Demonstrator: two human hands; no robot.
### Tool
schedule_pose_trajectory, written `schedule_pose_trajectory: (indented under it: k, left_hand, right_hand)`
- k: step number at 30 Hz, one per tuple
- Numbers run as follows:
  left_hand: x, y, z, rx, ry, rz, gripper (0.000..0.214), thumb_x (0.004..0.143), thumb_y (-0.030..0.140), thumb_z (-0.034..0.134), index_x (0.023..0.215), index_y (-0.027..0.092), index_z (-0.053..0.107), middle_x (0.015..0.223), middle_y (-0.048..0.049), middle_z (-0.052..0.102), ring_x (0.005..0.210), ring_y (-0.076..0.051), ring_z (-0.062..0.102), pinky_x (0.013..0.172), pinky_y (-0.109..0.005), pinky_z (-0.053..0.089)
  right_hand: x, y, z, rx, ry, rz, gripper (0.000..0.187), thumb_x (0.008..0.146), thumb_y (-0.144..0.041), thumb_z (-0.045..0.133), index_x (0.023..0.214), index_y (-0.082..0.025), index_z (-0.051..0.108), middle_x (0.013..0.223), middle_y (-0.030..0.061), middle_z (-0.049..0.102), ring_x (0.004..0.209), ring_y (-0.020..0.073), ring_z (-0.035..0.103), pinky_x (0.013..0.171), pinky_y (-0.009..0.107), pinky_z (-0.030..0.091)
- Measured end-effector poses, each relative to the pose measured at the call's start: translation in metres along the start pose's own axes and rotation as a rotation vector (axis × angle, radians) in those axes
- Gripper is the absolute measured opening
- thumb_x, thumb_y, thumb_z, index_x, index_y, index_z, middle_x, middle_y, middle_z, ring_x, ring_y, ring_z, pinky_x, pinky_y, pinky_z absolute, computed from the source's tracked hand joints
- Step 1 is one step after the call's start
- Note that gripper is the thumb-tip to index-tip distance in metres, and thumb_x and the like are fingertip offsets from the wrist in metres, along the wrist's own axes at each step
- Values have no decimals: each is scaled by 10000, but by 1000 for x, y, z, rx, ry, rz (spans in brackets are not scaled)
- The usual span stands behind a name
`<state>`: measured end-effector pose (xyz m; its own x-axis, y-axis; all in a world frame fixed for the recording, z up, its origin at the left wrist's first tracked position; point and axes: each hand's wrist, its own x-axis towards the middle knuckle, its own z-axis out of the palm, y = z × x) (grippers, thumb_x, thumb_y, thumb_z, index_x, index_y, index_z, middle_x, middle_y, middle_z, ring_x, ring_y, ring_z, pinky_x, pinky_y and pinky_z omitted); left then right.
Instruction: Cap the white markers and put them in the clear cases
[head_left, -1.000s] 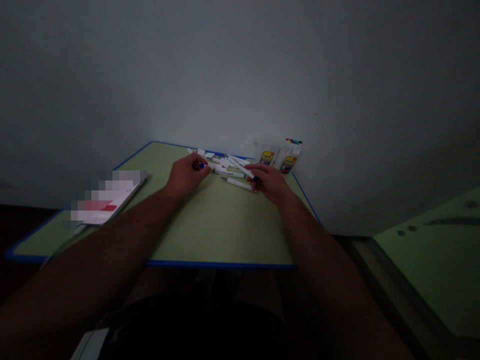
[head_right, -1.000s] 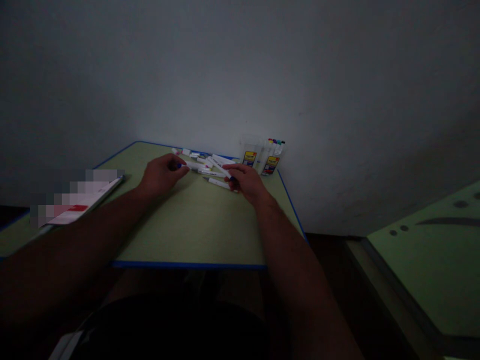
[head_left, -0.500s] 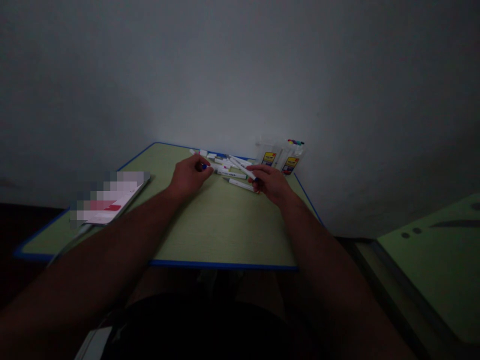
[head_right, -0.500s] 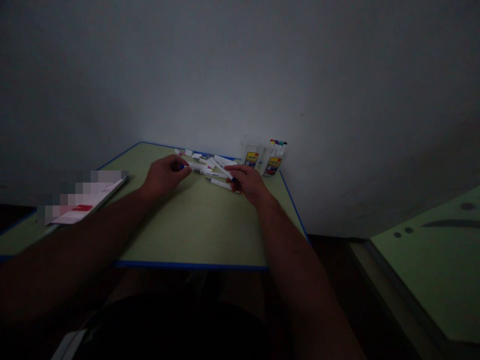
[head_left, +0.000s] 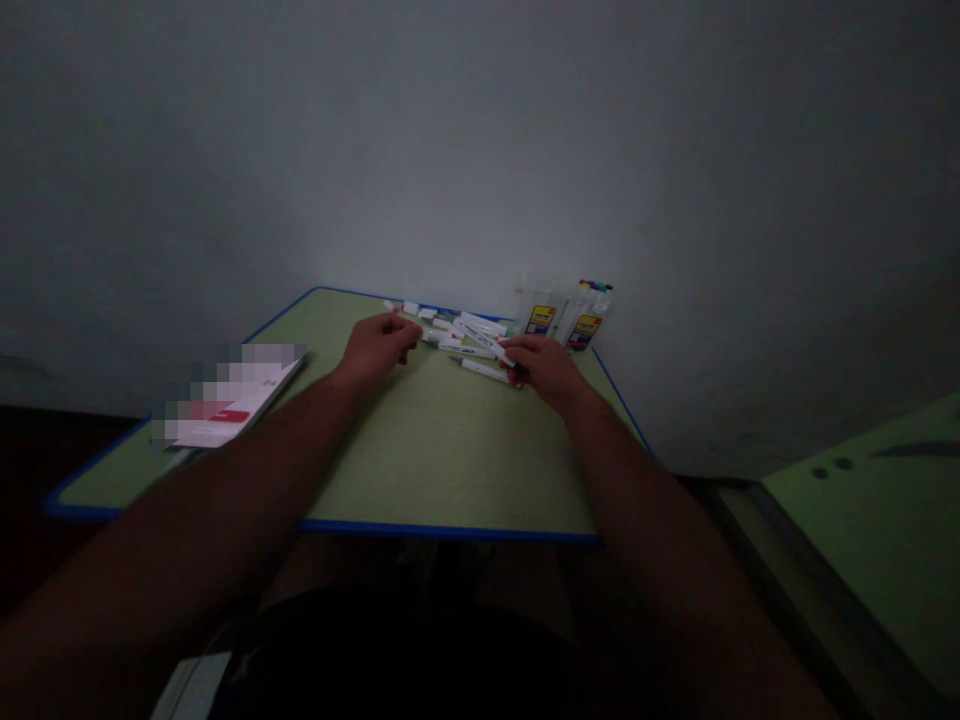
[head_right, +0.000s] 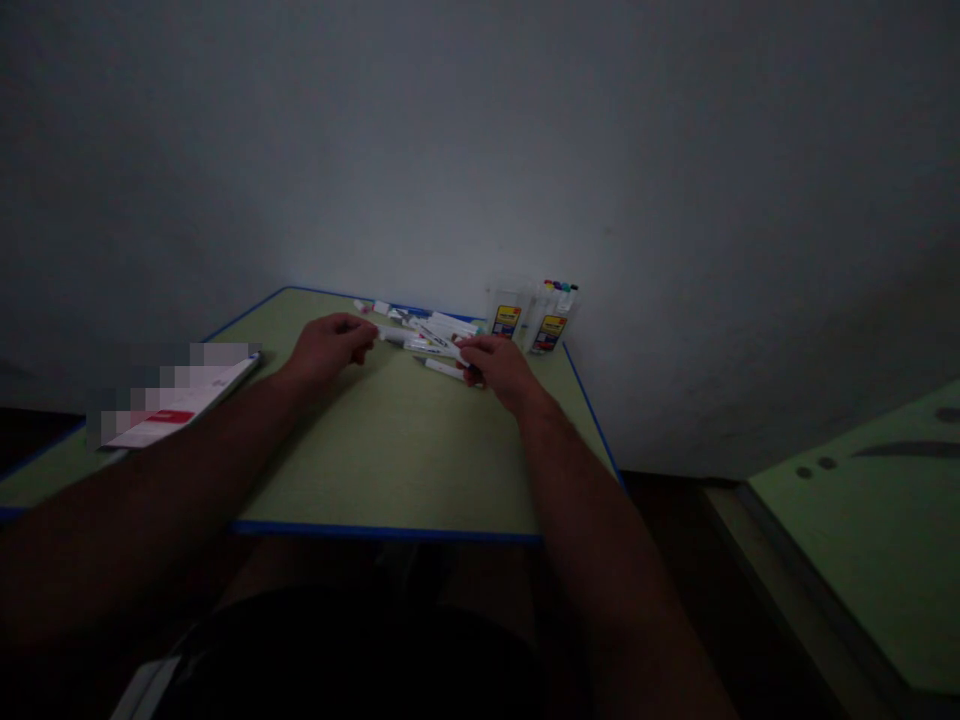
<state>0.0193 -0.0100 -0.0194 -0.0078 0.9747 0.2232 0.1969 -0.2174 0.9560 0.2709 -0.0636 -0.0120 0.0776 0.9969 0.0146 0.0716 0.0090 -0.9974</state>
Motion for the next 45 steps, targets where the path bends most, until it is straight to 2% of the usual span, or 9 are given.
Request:
schedule_pose_trajectory:
  k: [5,10,33,45]
  left_hand:
    - [2,1,0,-234,-27,-127,122,726,232,680,671,183,584,635,-12,576,515,-105,472,511,-272,410]
    - [3,0,-1,-326,-48,-160,105,726,189,686,675,176,595,632,-11,568,522,-102,478,510,-264,415]
    - [-6,8,4,-350,-130,-167,143,773,97,695,662,147,620,592,-17,617,471,-91,504,478,-227,424]
    - [-6,4,5,-359,-225,-148,107,746,95,728,679,136,655,615,-28,647,490,-98,533,508,-240,451]
  right_hand:
    - [4,4,-3,-19,26,-43,109,831,-158,697,921,-139,756,641,18,686,442,79,550,421,196,417]
    - [5,6,-3,-14,20,-79,64,811,-172,705,846,-136,745,607,10,664,427,75,538,423,198,422]
    - [4,8,-3,-133,-17,-130,139,757,-261,702,815,-141,744,583,2,644,449,86,526,435,212,398]
    - [2,7,-3,-166,-39,-134,149,775,-277,703,815,-141,748,557,2,640,444,87,528,444,210,398]
